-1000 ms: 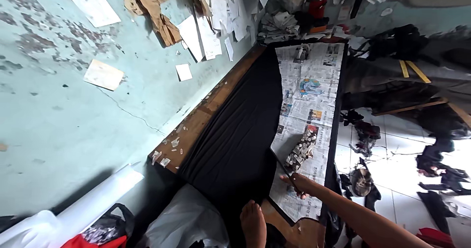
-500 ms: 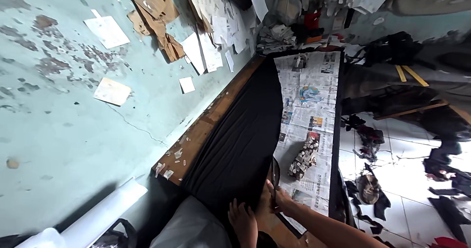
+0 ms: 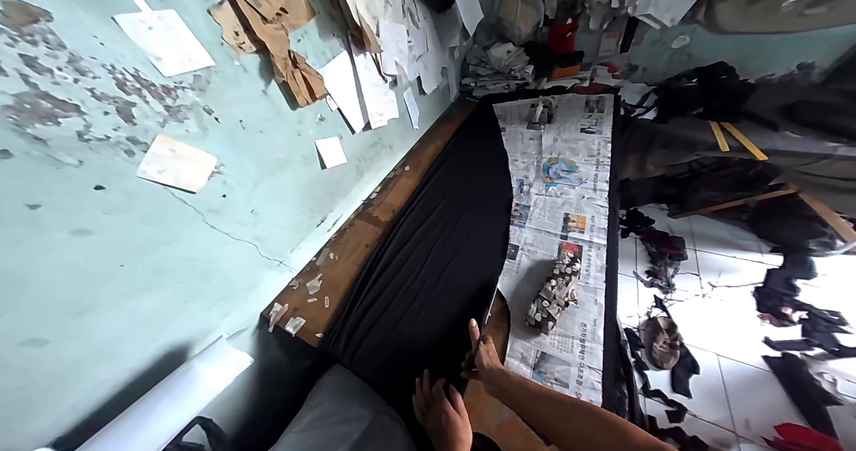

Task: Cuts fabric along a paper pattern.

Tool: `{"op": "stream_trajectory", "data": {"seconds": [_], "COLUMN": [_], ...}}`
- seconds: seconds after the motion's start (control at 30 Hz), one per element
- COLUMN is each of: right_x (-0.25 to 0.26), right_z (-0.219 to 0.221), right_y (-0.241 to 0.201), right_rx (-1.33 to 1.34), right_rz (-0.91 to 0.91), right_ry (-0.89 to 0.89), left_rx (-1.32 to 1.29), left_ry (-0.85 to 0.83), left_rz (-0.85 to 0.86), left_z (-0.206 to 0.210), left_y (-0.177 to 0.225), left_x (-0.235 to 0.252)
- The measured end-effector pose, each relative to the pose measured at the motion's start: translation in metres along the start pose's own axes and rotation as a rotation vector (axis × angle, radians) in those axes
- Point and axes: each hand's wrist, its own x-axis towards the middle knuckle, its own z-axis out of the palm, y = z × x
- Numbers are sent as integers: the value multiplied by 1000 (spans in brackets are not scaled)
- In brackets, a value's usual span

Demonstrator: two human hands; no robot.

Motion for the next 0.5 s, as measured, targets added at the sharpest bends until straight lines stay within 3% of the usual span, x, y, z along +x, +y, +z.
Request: {"op": "stream_trajectory", "data": {"seconds": [0.5], "right_x": [5], "right_z": [15], "right_y": [-3], "right_rx": [54], "right_rz": [-47], "right_ry": [93], "left_rx": [-13], "left_ry": [6], "left_rz": [-9], "left_z": [1], "left_y": [-1], "left_x": [0]}}
